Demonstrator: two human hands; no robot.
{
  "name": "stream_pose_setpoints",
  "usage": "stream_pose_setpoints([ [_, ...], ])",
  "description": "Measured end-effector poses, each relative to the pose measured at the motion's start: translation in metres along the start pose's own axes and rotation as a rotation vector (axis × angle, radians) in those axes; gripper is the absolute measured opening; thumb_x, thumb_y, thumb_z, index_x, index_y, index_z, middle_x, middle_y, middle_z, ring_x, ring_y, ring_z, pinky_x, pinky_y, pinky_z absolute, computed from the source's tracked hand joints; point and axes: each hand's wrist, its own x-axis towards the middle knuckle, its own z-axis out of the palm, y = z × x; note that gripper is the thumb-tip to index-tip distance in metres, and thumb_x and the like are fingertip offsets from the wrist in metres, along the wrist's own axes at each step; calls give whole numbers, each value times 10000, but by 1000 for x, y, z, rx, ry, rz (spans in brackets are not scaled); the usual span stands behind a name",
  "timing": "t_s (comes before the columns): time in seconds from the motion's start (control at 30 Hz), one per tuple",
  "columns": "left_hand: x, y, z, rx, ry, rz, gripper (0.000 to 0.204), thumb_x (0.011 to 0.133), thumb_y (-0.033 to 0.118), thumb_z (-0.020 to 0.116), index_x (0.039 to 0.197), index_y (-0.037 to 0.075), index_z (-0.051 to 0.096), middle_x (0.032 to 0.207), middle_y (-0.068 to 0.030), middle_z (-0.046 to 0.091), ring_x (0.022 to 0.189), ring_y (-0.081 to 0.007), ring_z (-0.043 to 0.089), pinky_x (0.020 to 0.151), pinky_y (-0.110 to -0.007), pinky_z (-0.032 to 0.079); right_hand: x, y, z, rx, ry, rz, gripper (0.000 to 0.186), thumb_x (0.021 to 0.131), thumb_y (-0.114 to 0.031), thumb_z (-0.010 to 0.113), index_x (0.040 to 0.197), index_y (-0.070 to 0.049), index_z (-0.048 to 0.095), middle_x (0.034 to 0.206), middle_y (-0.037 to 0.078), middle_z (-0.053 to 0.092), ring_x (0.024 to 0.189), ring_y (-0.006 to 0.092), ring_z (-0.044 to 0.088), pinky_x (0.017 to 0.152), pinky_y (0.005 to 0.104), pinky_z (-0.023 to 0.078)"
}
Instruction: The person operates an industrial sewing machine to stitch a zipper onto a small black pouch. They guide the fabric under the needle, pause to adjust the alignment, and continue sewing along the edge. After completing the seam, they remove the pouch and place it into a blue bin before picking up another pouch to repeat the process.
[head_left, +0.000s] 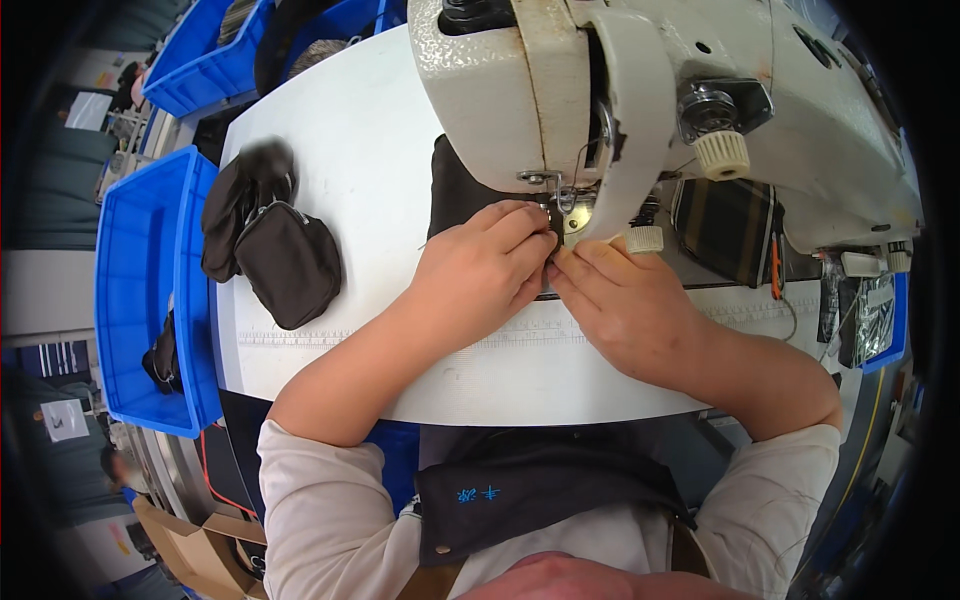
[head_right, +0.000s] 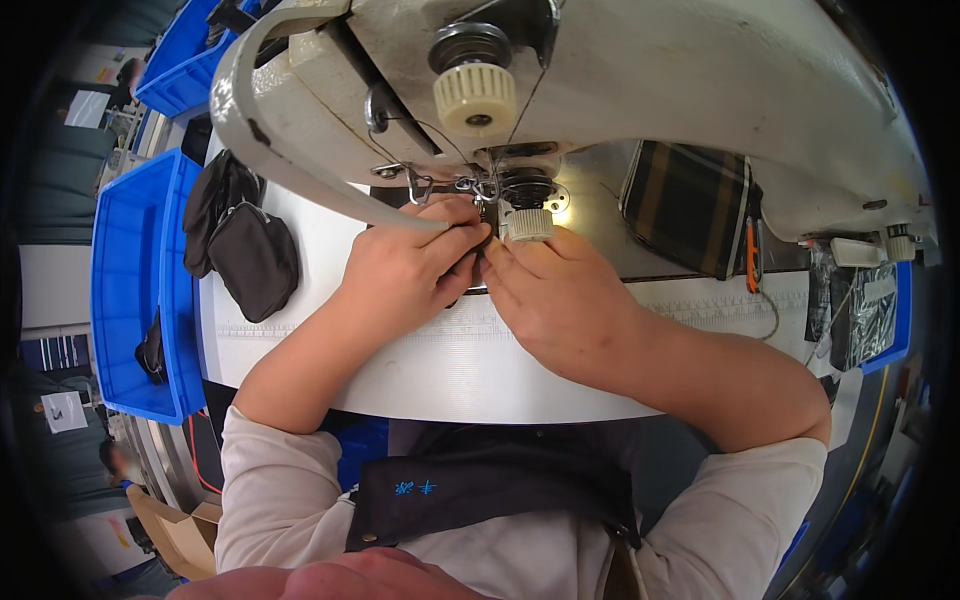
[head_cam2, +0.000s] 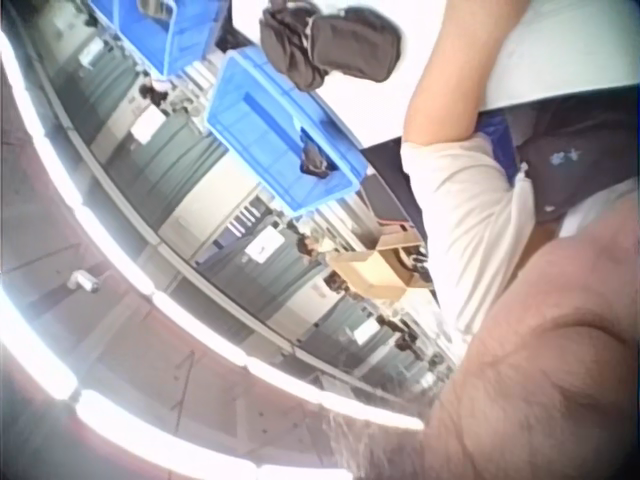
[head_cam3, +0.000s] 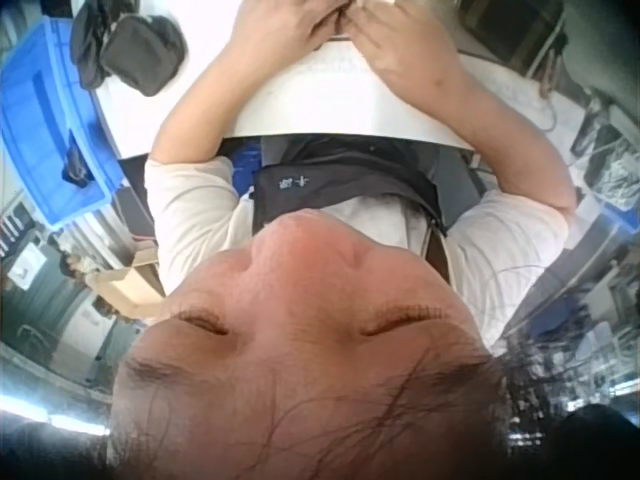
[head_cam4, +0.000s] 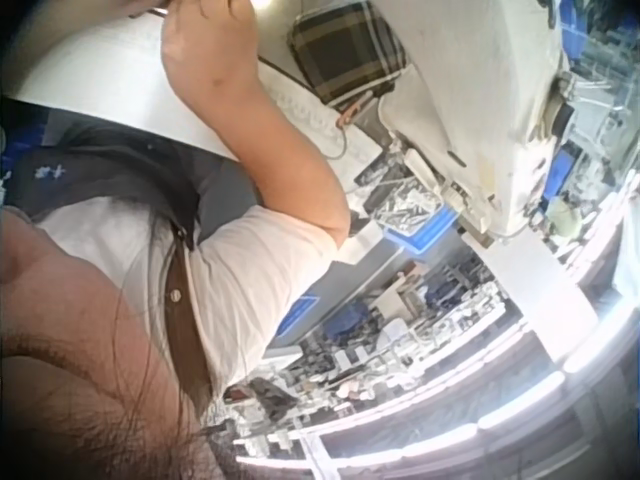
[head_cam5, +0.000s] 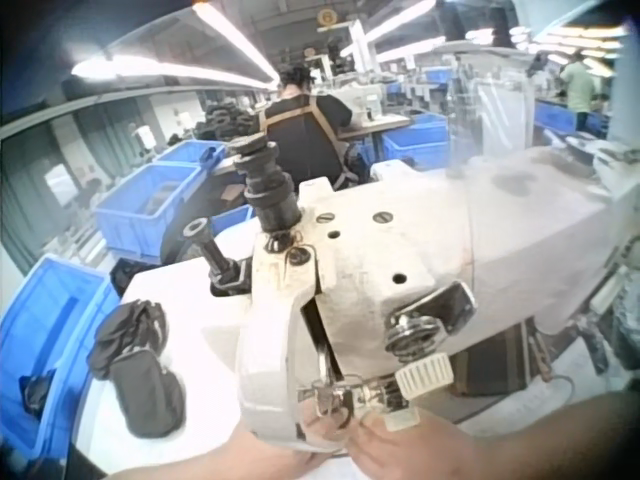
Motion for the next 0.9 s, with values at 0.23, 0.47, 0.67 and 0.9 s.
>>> stream_pose_setpoints([
  [0.23,-1,-4,2,27,50,57,307,734,156,805,1033,95,772,1083,-5,695,1046,-196,679,818,-329,573,-2,-1,-1,28,-25,-6,424,814,-126,657,1185,65,730,1233,175,715,1146,294,644,905,424,542],
  [0.47,1,-8,2,-11,80,126,265,719,129,787,984,108,783,1057,11,708,983,-207,637,846,-355,528,0,-1,-2,11,-14,-14,401,822,-126,656,1166,65,734,1204,168,721,1122,277,646,888,398,520],
  [0.67,-1,-10,6,-79,103,94,249,734,117,798,982,90,780,1042,1,710,977,-218,639,820,-345,558,0,-2,0,39,-4,-3,405,804,-107,665,1161,76,729,1179,173,718,1082,275,649,893,387,518],
  [0.9,-1,-6,0,-93,18,32,227,778,108,790,1005,100,783,1022,16,699,951,-221,631,759,-320,579,0,-3,0,50,14,1,404,788,-94,679,1147,85,728,1166,174,723,1069,271,654,897,395,522],
])
